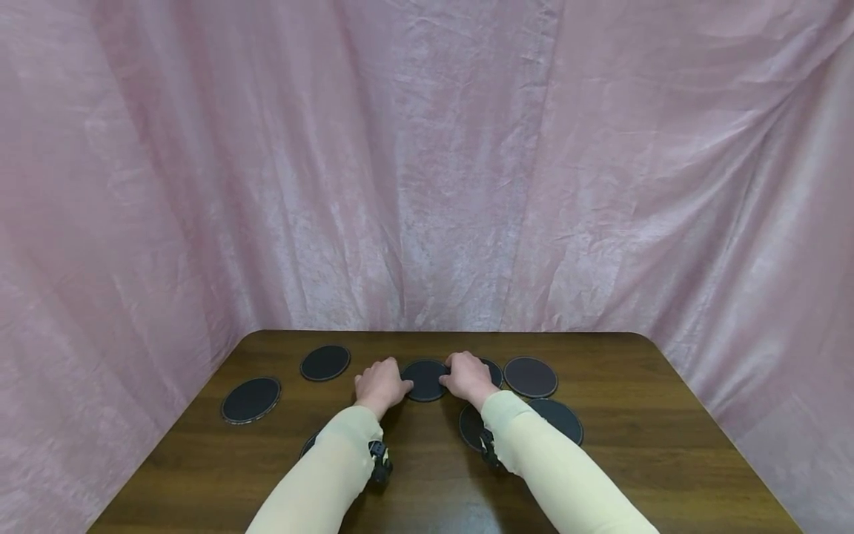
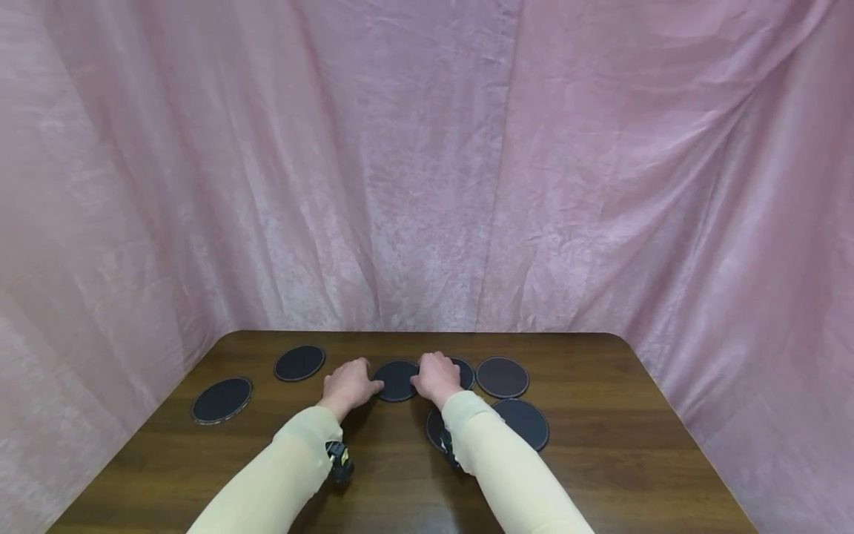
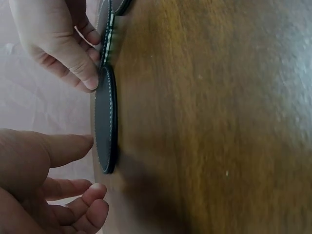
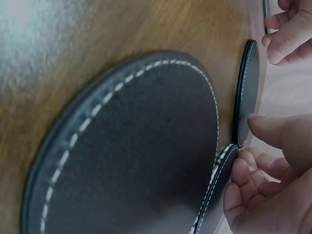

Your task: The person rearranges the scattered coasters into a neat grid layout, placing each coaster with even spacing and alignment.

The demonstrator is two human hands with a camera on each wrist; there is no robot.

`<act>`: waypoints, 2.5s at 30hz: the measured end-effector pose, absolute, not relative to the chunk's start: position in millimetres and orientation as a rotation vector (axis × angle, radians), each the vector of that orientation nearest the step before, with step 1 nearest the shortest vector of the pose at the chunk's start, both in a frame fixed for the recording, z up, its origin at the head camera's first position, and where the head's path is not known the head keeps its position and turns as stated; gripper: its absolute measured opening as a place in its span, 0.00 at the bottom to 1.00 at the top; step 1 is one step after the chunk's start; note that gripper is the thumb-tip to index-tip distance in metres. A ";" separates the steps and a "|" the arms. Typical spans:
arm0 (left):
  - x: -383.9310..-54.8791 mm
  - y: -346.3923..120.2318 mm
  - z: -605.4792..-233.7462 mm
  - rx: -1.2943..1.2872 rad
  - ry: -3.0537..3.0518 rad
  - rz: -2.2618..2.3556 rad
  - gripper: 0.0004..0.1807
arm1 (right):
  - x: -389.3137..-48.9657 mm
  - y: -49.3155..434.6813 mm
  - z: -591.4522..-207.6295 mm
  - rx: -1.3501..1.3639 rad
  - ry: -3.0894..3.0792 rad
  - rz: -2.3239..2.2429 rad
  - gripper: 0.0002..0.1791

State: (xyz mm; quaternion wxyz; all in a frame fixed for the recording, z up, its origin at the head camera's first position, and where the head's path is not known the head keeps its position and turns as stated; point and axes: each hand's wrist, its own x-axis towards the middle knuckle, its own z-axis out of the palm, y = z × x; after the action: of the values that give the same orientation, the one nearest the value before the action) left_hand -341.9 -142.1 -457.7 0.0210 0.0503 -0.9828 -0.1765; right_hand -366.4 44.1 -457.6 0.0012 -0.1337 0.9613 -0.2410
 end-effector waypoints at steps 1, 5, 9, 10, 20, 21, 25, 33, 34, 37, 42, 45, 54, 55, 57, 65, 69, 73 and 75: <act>-341.9 -143.1 -457.5 0.155 -3.041 -0.543 0.26 | -374.4 44.5 -466.8 -0.430 3.032 -0.759 0.20; -336.2 -147.9 -448.9 0.143 -3.024 -0.525 0.27 | -376.1 44.1 -472.8 -0.443 3.076 -0.753 0.22; -325.9 -152.0 -436.1 0.113 -3.014 -0.494 0.29 | -356.2 41.7 -457.5 -0.434 3.100 -0.728 0.26; -324.0 -153.7 -434.2 0.104 -3.009 -0.486 0.30 | -353.8 40.9 -456.3 -0.436 3.110 -0.723 0.27; -307.5 -180.3 -428.3 0.055 -3.006 -0.414 0.34 | -332.4 31.0 -446.5 -0.586 3.194 -0.578 0.41; -304.8 -183.2 -428.5 0.052 -3.012 -0.402 0.34 | -330.3 29.7 -447.2 -0.609 3.188 -0.573 0.41; -293.3 -194.3 -428.8 0.041 -3.040 -0.372 0.36 | -320.8 23.5 -449.8 -0.691 3.161 -0.565 0.43; -267.3 -214.6 -429.0 0.036 -3.060 -0.355 0.38 | -297.6 6.8 -450.4 -0.800 3.093 -0.485 0.46; -264.3 -217.4 -429.6 0.030 -3.055 -0.354 0.38 | -294.7 4.5 -450.8 -0.808 3.090 -0.469 0.46; -255.6 -226.0 -431.3 0.019 -3.048 -0.344 0.38 | -286.1 -2.1 -449.6 -0.829 3.080 -0.436 0.46; -240.9 -240.2 -433.4 0.032 -3.050 -0.331 0.39 | -273.5 -12.1 -450.0 -0.858 3.047 -0.408 0.46; -233.1 -247.8 -433.7 0.037 -3.050 -0.323 0.39 | -268.2 -17.4 -453.7 -0.873 3.037 -0.389 0.46; -216.6 -264.6 -434.7 0.015 -3.055 -0.287 0.38 | -251.4 -32.9 -454.2 -0.939 2.989 -0.349 0.48; -215.0 -265.7 -435.0 0.011 -3.057 -0.288 0.38 | -249.6 -34.4 -453.7 -0.942 2.975 -0.353 0.49; -212.6 -268.3 -436.2 0.005 -3.060 -0.290 0.38 | -246.5 -37.9 -452.7 -0.947 2.957 -0.360 0.48; -208.3 -280.0 -441.8 0.005 -3.085 -0.269 0.40 | -238.3 -48.6 -453.9 -0.990 2.902 -0.273 0.48; -207.9 -280.0 -440.8 0.001 -3.089 -0.277 0.39 | -235.1 -52.2 -451.9 -0.986 2.896 -0.228 0.48; -207.8 -280.3 -441.1 0.002 -3.106 -0.292 0.40 | -233.9 -55.6 -454.6 -0.996 2.912 -0.200 0.47; -207.7 -281.4 -442.3 0.001 -3.116 -0.296 0.41 | -233.4 -56.5 -456.2 -1.001 2.925 -0.193 0.47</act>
State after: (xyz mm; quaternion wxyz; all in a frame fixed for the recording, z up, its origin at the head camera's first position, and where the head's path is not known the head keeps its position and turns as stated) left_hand -207.7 -281.4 -442.3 0.0060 0.0003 -0.9955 -0.0945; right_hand -233.4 -56.5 -456.2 0.0220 -0.3232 0.9440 -0.0622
